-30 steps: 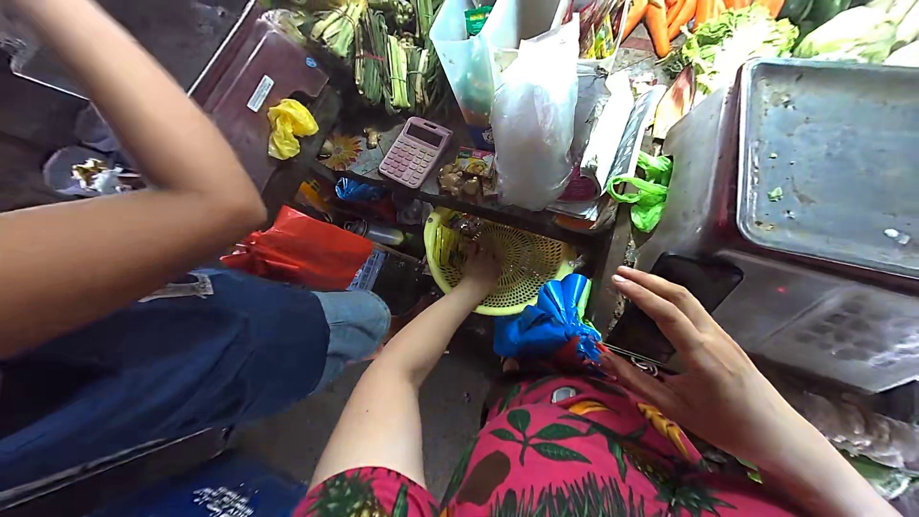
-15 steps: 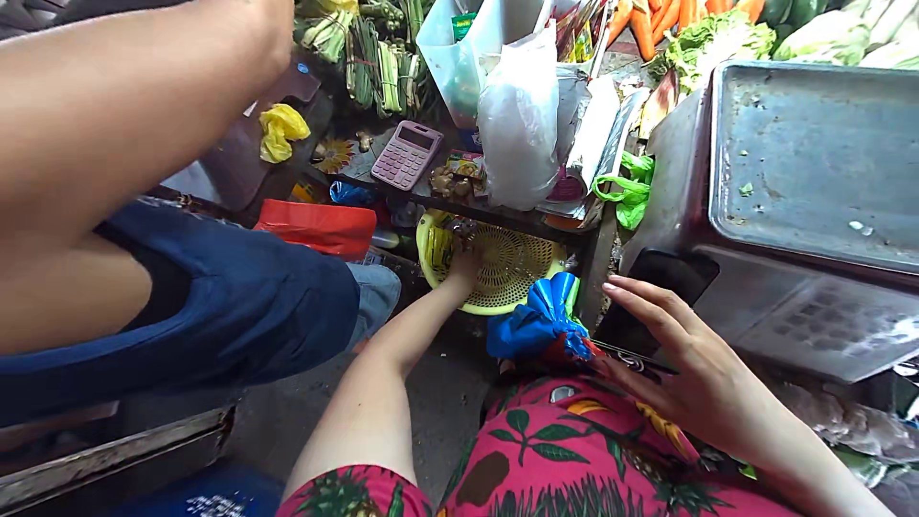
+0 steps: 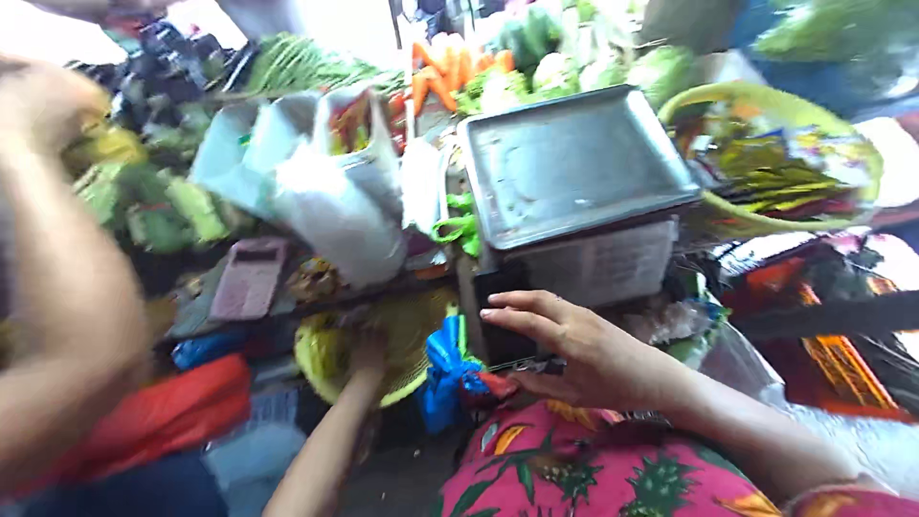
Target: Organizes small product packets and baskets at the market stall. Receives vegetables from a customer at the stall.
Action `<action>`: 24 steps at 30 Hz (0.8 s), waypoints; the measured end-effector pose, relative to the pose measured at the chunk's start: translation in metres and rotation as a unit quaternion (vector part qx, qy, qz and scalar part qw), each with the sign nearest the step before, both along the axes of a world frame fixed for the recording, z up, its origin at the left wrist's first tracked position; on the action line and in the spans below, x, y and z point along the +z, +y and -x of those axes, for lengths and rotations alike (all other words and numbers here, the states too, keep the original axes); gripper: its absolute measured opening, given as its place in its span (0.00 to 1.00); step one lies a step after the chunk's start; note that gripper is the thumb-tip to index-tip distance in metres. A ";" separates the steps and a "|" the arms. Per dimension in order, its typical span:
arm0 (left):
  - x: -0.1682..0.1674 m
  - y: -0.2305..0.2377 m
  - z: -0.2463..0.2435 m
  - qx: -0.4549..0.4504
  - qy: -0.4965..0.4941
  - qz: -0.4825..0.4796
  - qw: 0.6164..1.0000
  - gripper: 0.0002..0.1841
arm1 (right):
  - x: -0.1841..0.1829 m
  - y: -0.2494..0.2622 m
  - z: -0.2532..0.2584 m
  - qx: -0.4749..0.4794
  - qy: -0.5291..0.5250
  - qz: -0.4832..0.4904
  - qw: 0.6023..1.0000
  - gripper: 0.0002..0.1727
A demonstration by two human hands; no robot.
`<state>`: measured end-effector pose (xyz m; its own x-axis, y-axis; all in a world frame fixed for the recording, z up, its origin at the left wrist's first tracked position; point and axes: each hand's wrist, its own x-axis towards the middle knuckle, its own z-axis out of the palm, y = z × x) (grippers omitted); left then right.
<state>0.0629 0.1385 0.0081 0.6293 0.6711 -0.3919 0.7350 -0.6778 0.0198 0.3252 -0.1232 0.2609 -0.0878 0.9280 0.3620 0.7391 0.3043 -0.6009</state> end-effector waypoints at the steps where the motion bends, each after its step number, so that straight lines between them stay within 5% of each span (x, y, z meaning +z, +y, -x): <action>1: 0.002 -0.001 -0.001 -0.008 0.020 -0.006 1.000 0.39 | 0.007 -0.006 -0.009 -0.022 -0.001 -0.013 1.000 0.33; 6: -0.012 0.003 -0.011 -0.012 0.134 -0.010 0.991 0.37 | 0.055 -0.057 -0.098 -0.252 -0.041 -0.105 0.961 0.29; 9: -0.011 0.000 -0.011 -0.018 0.125 -0.014 0.992 0.40 | 0.089 -0.094 -0.179 -0.468 -0.117 -0.031 0.875 0.27; 11: -0.008 -0.001 -0.011 -0.025 0.125 -0.014 0.992 0.43 | 0.095 -0.112 -0.237 -0.530 -0.105 0.053 0.840 0.19; 15: 0.007 -0.008 -0.015 -0.022 0.111 -0.013 0.993 0.42 | 0.082 -0.137 -0.303 -0.531 -0.094 0.187 0.821 0.11; 20: 0.041 -0.026 -0.024 0.065 0.019 0.003 0.998 0.41 | 0.060 -0.138 -0.336 -0.503 -0.133 0.198 0.831 0.11; 22: 0.064 -0.028 -0.031 0.100 0.007 0.005 0.995 0.41 | 0.052 -0.124 -0.357 -0.487 -0.165 0.205 0.833 0.15; 24: 0.086 -0.032 -0.034 0.129 -0.049 -0.010 0.990 0.42 | 0.041 -0.109 -0.386 -0.449 -0.191 0.231 0.842 0.31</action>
<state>0.0972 0.1061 0.0946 0.4701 0.8213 -0.3232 0.8791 -0.4684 0.0882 0.7112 -0.2325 0.3022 0.6969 0.7155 0.0491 0.7119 -0.6818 -0.1683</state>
